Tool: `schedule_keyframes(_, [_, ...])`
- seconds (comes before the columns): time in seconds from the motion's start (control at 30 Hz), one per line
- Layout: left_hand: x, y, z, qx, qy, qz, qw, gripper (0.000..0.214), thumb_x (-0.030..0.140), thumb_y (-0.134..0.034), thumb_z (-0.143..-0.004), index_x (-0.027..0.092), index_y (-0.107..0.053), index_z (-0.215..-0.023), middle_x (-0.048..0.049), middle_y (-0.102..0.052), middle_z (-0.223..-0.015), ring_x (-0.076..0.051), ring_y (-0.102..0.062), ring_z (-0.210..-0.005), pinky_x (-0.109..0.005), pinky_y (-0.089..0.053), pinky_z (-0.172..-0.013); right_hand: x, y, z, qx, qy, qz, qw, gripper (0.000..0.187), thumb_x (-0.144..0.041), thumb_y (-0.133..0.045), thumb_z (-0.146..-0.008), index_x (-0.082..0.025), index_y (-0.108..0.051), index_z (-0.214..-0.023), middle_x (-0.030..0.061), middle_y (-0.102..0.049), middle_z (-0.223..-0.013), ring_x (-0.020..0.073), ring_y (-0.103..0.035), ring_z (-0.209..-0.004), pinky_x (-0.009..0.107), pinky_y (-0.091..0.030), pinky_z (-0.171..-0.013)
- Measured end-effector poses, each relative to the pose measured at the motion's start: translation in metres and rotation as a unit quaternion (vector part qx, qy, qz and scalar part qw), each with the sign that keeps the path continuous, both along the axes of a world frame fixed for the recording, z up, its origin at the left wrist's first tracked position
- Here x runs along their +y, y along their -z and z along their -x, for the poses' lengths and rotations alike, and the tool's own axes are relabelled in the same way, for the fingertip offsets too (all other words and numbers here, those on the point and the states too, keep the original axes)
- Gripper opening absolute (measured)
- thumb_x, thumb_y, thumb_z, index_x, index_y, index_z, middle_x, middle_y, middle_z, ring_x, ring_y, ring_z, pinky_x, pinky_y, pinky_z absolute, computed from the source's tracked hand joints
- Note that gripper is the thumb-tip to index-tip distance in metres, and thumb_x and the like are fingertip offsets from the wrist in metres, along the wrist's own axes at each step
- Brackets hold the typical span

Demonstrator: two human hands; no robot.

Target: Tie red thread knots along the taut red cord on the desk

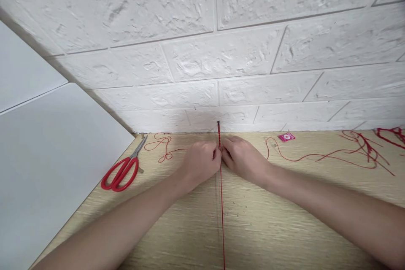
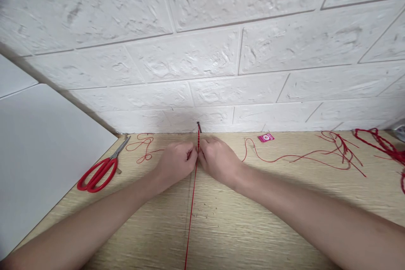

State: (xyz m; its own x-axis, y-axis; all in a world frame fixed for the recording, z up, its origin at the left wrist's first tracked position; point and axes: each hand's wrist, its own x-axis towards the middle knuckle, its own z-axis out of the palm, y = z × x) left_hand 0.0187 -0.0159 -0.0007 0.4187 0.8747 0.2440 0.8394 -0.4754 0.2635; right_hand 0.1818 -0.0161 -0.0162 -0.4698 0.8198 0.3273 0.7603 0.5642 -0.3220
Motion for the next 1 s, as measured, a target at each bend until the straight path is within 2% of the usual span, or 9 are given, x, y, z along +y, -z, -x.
schedule_keyframes(0.27, [-0.001,-0.002,0.000,-0.023,-0.030,0.024,0.999,0.033,0.023,-0.043,-0.091,0.020,-0.040,-0.058,-0.0014,-0.054,-0.056,-0.014,-0.043,-0.052,-0.032,-0.024,-0.057,-0.002,-0.002,0.000,0.027,0.020,0.023,0.999,0.017,-0.014,-0.049,-0.089,-0.019,-0.054,-0.073,0.0041,-0.060,-0.072,0.0171,-0.050,-0.068,0.030,-0.034,-0.064])
schedule_keyframes(0.37, [-0.002,-0.003,0.001,-0.055,-0.054,0.039,0.996,0.030,0.030,-0.042,-0.095,0.020,-0.048,-0.067,-0.0007,-0.057,-0.060,-0.014,-0.046,-0.054,-0.031,-0.025,-0.057,-0.004,-0.004,-0.002,0.028,0.044,-0.015,0.998,0.019,-0.019,-0.050,-0.090,-0.019,-0.056,-0.072,0.0058,-0.062,-0.076,0.0200,-0.052,-0.076,0.032,-0.036,-0.069])
schedule_keyframes(0.47, [-0.001,-0.004,0.001,-0.087,-0.065,0.061,0.992,0.025,0.035,-0.044,-0.096,0.020,-0.057,-0.080,-0.0004,-0.063,-0.068,-0.015,-0.052,-0.059,-0.030,-0.029,-0.059,-0.002,-0.006,-0.004,0.055,0.092,-0.053,0.993,0.010,-0.020,-0.056,-0.085,-0.018,-0.059,-0.076,0.0078,-0.065,-0.088,0.0245,-0.053,-0.090,0.036,-0.037,-0.079])
schedule_keyframes(0.53, [0.000,-0.005,0.001,-0.100,-0.065,0.074,0.990,0.026,0.038,-0.045,-0.097,0.021,-0.061,-0.087,-0.0003,-0.065,-0.070,-0.016,-0.055,-0.062,-0.030,-0.031,-0.061,0.002,-0.006,-0.006,0.113,0.101,-0.027,0.988,0.007,-0.017,-0.056,-0.084,-0.018,-0.060,-0.078,0.0064,-0.066,-0.089,0.0235,-0.053,-0.090,0.035,-0.038,-0.081])
schedule_keyframes(0.67, [0.005,-0.003,0.000,-0.098,-0.060,0.089,0.989,0.028,0.044,-0.048,-0.095,0.023,-0.066,-0.089,0.0003,-0.065,-0.069,-0.016,-0.054,-0.061,-0.029,-0.030,-0.058,0.013,-0.004,-0.007,0.222,0.067,0.073,0.970,0.018,-0.017,-0.050,-0.090,-0.018,-0.062,-0.076,0.0028,-0.066,-0.079,0.0184,-0.055,-0.079,0.031,-0.039,-0.074])
schedule_keyframes(0.8, [0.008,-0.002,-0.001,-0.088,-0.056,0.089,0.991,0.027,0.042,-0.051,-0.093,0.022,-0.064,-0.081,0.0018,-0.062,-0.064,-0.014,-0.051,-0.057,-0.029,-0.027,-0.056,0.019,-0.004,-0.006,0.264,0.052,0.132,0.954,0.031,-0.028,-0.048,-0.095,-0.019,-0.061,-0.068,0.0001,-0.063,-0.067,0.0159,-0.053,-0.067,0.029,-0.037,-0.066])
schedule_keyframes(1.0, [0.009,-0.001,-0.003,-0.093,-0.045,0.079,0.991,0.024,0.037,-0.052,-0.092,0.021,-0.059,-0.076,0.0024,-0.063,-0.066,-0.013,-0.050,-0.057,-0.028,-0.027,-0.056,0.022,-0.005,-0.003,0.324,0.045,0.214,0.920,0.033,-0.039,-0.053,-0.093,-0.019,-0.062,-0.069,-0.0027,-0.060,-0.063,0.0129,-0.051,-0.060,0.026,-0.037,-0.060])
